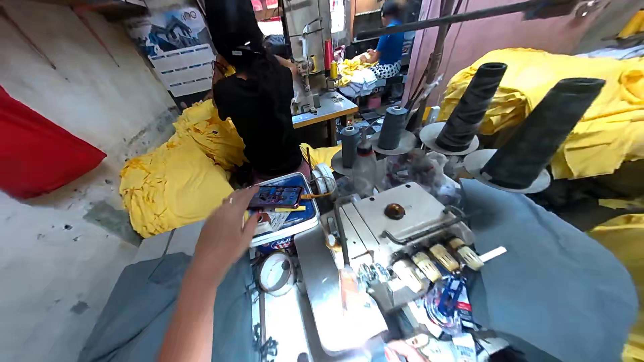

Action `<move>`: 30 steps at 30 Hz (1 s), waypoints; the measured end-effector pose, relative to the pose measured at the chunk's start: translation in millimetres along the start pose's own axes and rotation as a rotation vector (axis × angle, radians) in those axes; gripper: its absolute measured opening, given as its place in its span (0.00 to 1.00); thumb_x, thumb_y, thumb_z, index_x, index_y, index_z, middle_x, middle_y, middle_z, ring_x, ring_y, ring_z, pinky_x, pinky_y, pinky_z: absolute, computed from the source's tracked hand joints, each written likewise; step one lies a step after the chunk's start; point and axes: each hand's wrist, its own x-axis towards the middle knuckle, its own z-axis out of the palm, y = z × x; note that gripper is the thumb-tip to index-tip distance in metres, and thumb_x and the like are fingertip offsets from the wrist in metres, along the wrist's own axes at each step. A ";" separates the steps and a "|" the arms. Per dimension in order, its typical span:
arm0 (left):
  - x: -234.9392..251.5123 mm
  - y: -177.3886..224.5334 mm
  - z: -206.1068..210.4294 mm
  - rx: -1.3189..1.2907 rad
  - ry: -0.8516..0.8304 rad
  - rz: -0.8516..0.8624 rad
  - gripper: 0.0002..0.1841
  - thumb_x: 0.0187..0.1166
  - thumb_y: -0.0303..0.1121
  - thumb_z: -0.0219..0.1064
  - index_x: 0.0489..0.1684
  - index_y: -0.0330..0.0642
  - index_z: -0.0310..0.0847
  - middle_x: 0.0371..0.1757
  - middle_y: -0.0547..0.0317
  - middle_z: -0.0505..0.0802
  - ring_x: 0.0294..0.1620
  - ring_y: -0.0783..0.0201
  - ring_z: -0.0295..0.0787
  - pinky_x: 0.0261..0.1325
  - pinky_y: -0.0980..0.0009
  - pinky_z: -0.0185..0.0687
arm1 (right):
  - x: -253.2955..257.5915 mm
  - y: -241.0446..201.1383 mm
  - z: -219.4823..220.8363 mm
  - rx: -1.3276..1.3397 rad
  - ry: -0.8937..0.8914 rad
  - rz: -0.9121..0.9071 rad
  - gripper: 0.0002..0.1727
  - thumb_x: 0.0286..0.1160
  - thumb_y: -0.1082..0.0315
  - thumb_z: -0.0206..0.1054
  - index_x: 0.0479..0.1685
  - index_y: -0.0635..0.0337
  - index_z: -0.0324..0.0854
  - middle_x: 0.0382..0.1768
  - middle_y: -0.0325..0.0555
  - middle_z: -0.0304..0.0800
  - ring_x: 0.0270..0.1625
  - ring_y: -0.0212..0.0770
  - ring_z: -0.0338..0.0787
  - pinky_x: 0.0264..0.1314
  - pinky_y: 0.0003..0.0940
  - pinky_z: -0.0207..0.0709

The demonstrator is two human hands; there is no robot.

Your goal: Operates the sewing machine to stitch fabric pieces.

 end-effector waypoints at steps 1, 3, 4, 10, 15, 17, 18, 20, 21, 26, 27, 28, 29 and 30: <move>-38.1 8.1 6.2 -0.087 0.117 0.024 0.23 0.82 0.33 0.65 0.76 0.37 0.79 0.69 0.36 0.88 0.68 0.35 0.86 0.66 0.34 0.79 | 3.7 -4.0 -2.6 0.014 -0.032 0.011 0.14 0.77 0.71 0.64 0.35 0.77 0.88 0.34 0.57 0.94 0.41 0.28 0.92 0.55 0.17 0.79; -111.2 18.2 25.6 -0.244 0.265 0.020 0.20 0.79 0.37 0.65 0.62 0.34 0.88 0.58 0.42 0.94 0.60 0.49 0.93 0.63 0.52 0.86 | 8.7 -7.7 -9.5 0.030 -0.077 -0.078 0.12 0.73 0.70 0.65 0.32 0.72 0.90 0.32 0.53 0.93 0.41 0.31 0.91 0.53 0.20 0.81; -146.2 19.4 34.2 -0.307 0.292 -0.024 0.18 0.77 0.36 0.66 0.57 0.32 0.89 0.55 0.43 0.95 0.57 0.55 0.94 0.61 0.60 0.87 | 7.0 -5.2 -12.3 0.030 -0.100 -0.183 0.12 0.78 0.65 0.64 0.32 0.62 0.89 0.33 0.44 0.91 0.43 0.26 0.89 0.53 0.17 0.80; -295.5 5.1 45.7 -0.371 0.336 -0.579 0.14 0.81 0.26 0.62 0.53 0.22 0.86 0.45 0.37 0.94 0.42 0.59 0.92 0.50 0.66 0.87 | -10.2 -57.9 -18.9 0.267 -0.431 -0.344 0.12 0.91 0.62 0.57 0.52 0.57 0.85 0.46 0.36 0.93 0.55 0.15 0.87 0.64 0.11 0.77; -280.7 -10.4 41.6 -0.230 0.258 -0.604 0.15 0.85 0.29 0.61 0.52 0.24 0.88 0.43 0.35 0.95 0.42 0.47 0.94 0.53 0.52 0.88 | -10.3 -92.3 25.5 0.411 -0.523 -0.439 0.11 0.88 0.61 0.60 0.41 0.58 0.81 0.32 0.40 0.85 0.38 0.22 0.85 0.45 0.13 0.79; -250.6 -21.6 45.0 -0.117 0.068 -0.600 0.18 0.85 0.34 0.62 0.59 0.27 0.88 0.51 0.33 0.94 0.53 0.40 0.93 0.62 0.44 0.84 | -1.4 -106.1 55.3 0.371 -0.573 -0.451 0.13 0.84 0.62 0.62 0.32 0.59 0.78 0.27 0.42 0.79 0.33 0.29 0.80 0.38 0.19 0.75; -232.6 -27.0 46.9 -0.053 -0.100 -0.635 0.23 0.86 0.40 0.62 0.68 0.29 0.84 0.61 0.32 0.91 0.63 0.38 0.89 0.69 0.41 0.79 | 5.0 -113.1 71.3 0.306 -0.613 -0.432 0.13 0.82 0.63 0.62 0.30 0.61 0.79 0.28 0.45 0.80 0.33 0.34 0.82 0.37 0.24 0.76; -196.1 -38.8 58.5 0.103 -0.394 -0.683 0.29 0.86 0.43 0.59 0.81 0.35 0.73 0.80 0.35 0.78 0.81 0.37 0.75 0.77 0.38 0.71 | 21.8 -128.4 105.2 0.073 -0.734 -0.314 0.12 0.79 0.65 0.63 0.41 0.66 0.87 0.38 0.56 0.89 0.39 0.47 0.91 0.40 0.40 0.85; -182.2 -45.0 65.9 0.145 -0.461 -0.681 0.28 0.85 0.38 0.59 0.84 0.36 0.69 0.85 0.34 0.73 0.85 0.35 0.68 0.77 0.37 0.69 | 33.0 -135.6 123.7 -0.033 -0.859 -0.191 0.16 0.82 0.65 0.61 0.56 0.68 0.86 0.51 0.62 0.89 0.50 0.54 0.92 0.52 0.48 0.85; -160.1 -68.4 55.6 0.253 -0.376 -0.578 0.27 0.84 0.20 0.56 0.85 0.37 0.67 0.84 0.27 0.69 0.76 0.27 0.76 0.70 0.37 0.78 | 72.2 -129.0 222.9 -0.439 -0.987 -0.070 0.32 0.85 0.67 0.55 0.91 0.57 0.59 0.82 0.68 0.64 0.62 0.66 0.88 0.55 0.59 0.84; -166.2 -74.5 42.4 0.256 -0.334 -0.549 0.27 0.82 0.18 0.57 0.83 0.36 0.71 0.82 0.25 0.71 0.75 0.26 0.77 0.69 0.35 0.78 | 77.6 -126.6 234.0 -0.476 -0.978 -0.077 0.33 0.85 0.71 0.54 0.92 0.57 0.57 0.83 0.69 0.63 0.62 0.68 0.87 0.55 0.60 0.84; -177.4 -83.4 27.6 0.263 -0.289 -0.517 0.25 0.80 0.16 0.59 0.79 0.36 0.76 0.79 0.24 0.75 0.74 0.25 0.77 0.68 0.34 0.78 | 82.4 -125.1 241.7 -0.500 -0.969 -0.083 0.32 0.85 0.74 0.53 0.91 0.59 0.58 0.82 0.70 0.63 0.63 0.69 0.86 0.55 0.61 0.83; -193.8 -95.4 12.1 0.268 -0.238 -0.478 0.23 0.78 0.14 0.60 0.72 0.35 0.82 0.74 0.24 0.79 0.71 0.25 0.79 0.67 0.32 0.78 | 85.7 -123.8 247.0 -0.509 -0.957 -0.088 0.30 0.84 0.76 0.52 0.87 0.62 0.61 0.80 0.71 0.66 0.62 0.70 0.87 0.54 0.61 0.83; -213.3 -109.8 -3.8 0.251 -0.207 -0.439 0.21 0.75 0.12 0.62 0.64 0.34 0.87 0.69 0.23 0.83 0.69 0.24 0.81 0.67 0.30 0.77 | 88.3 -124.0 250.0 -0.507 -0.962 -0.087 0.27 0.84 0.77 0.52 0.83 0.64 0.65 0.78 0.71 0.69 0.61 0.69 0.87 0.53 0.62 0.83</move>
